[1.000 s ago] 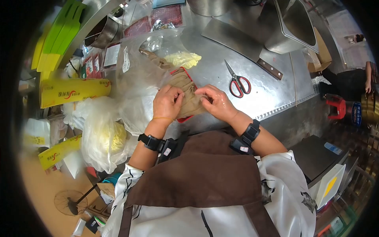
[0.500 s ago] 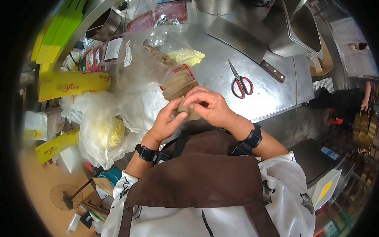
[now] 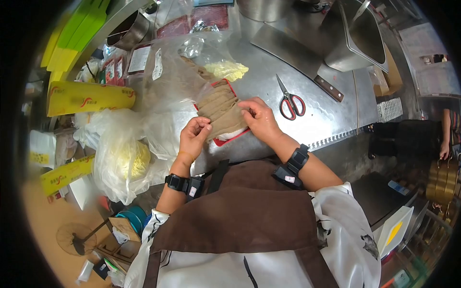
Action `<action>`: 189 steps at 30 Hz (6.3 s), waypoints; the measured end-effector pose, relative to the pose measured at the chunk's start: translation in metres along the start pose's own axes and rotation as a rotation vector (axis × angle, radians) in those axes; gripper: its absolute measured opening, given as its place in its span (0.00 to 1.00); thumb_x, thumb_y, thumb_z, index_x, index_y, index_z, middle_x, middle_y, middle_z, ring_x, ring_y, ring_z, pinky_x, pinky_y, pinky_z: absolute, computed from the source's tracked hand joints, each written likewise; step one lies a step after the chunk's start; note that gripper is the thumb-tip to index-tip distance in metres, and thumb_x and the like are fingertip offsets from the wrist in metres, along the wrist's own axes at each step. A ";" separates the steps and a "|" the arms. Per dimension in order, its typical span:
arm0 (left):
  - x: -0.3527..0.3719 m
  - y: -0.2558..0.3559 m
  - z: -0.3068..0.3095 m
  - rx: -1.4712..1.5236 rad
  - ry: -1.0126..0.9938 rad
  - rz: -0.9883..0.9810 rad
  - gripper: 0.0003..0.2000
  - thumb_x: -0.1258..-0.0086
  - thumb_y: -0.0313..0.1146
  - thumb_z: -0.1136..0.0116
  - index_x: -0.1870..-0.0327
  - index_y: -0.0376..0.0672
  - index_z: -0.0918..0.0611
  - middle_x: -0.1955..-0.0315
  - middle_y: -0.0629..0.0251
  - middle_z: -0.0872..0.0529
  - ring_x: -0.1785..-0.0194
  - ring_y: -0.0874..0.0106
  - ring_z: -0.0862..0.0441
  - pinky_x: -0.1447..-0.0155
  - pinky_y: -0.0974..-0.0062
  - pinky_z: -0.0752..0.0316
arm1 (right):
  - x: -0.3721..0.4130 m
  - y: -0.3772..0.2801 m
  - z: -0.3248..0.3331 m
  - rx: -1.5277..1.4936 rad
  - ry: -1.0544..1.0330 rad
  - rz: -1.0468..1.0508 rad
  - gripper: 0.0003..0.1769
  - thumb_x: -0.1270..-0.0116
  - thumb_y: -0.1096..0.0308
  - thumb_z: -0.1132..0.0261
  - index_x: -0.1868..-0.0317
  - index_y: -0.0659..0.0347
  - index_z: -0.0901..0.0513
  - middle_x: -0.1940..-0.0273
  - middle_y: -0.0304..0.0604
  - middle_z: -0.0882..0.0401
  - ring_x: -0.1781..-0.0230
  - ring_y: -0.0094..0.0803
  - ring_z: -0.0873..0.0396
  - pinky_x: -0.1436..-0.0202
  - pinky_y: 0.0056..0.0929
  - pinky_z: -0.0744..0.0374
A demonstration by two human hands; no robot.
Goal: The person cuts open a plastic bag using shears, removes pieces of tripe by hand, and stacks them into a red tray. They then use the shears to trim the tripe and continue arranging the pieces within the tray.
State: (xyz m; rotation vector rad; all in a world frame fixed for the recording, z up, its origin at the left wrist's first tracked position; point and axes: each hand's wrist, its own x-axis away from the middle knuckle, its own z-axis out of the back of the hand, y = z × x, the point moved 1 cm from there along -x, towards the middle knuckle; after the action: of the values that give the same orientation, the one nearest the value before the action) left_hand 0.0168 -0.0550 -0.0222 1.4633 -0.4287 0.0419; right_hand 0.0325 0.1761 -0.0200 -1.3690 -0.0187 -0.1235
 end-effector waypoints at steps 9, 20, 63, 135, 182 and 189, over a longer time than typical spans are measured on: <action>0.006 -0.015 0.001 0.023 0.061 -0.004 0.13 0.35 0.21 0.37 0.52 0.40 0.23 0.62 0.72 0.20 0.62 0.83 0.24 0.56 0.84 0.27 | -0.002 -0.023 0.000 0.411 0.027 0.061 0.14 0.39 0.72 0.35 0.52 0.61 0.23 0.54 0.52 0.23 0.60 0.49 0.20 0.56 0.41 0.22; 0.002 -0.034 0.002 -0.130 0.155 -0.143 0.05 0.39 0.23 0.34 0.64 0.38 0.19 0.56 0.65 0.22 0.57 0.74 0.21 0.52 0.77 0.25 | 0.000 -0.015 0.003 0.381 -0.024 0.018 0.09 0.38 0.70 0.35 0.58 0.63 0.20 0.56 0.51 0.24 0.61 0.50 0.20 0.58 0.42 0.22; 0.014 0.003 -0.002 -0.154 0.114 -0.211 0.06 0.36 0.20 0.38 0.59 0.37 0.18 0.61 0.64 0.20 0.59 0.74 0.18 0.54 0.78 0.21 | -0.026 -0.011 0.005 0.479 -0.080 0.050 0.08 0.33 0.66 0.39 0.58 0.60 0.19 0.62 0.51 0.18 0.62 0.50 0.19 0.58 0.40 0.22; 0.014 -0.028 0.003 0.020 0.194 0.079 0.17 0.40 0.21 0.33 0.51 0.39 0.25 0.51 0.59 0.21 0.51 0.72 0.20 0.48 0.74 0.21 | 0.017 -0.015 0.005 0.910 -0.228 0.300 0.08 0.35 0.67 0.40 0.59 0.61 0.19 0.67 0.49 0.20 0.68 0.48 0.18 0.63 0.44 0.19; 0.010 -0.015 0.022 0.273 -0.060 0.342 0.08 0.32 0.27 0.38 0.55 0.37 0.21 0.63 0.63 0.15 0.61 0.73 0.17 0.52 0.75 0.21 | 0.092 -0.037 -0.009 -0.284 -0.670 -0.620 0.17 0.36 0.62 0.31 0.52 0.60 0.24 0.68 0.36 0.22 0.70 0.20 0.24 0.68 0.20 0.27; 0.009 -0.010 0.025 0.391 -0.103 0.428 0.08 0.31 0.28 0.39 0.54 0.38 0.22 0.63 0.62 0.16 0.60 0.70 0.17 0.50 0.70 0.20 | 0.088 -0.026 -0.038 -0.295 -0.584 -0.651 0.12 0.36 0.69 0.37 0.53 0.63 0.25 0.70 0.40 0.20 0.72 0.22 0.23 0.68 0.21 0.25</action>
State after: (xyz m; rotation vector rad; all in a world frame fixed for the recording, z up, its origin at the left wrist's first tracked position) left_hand 0.0220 -0.0824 -0.0278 1.7366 -0.8487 0.4125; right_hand 0.1148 0.1271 0.0048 -1.6100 -0.9713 -0.2734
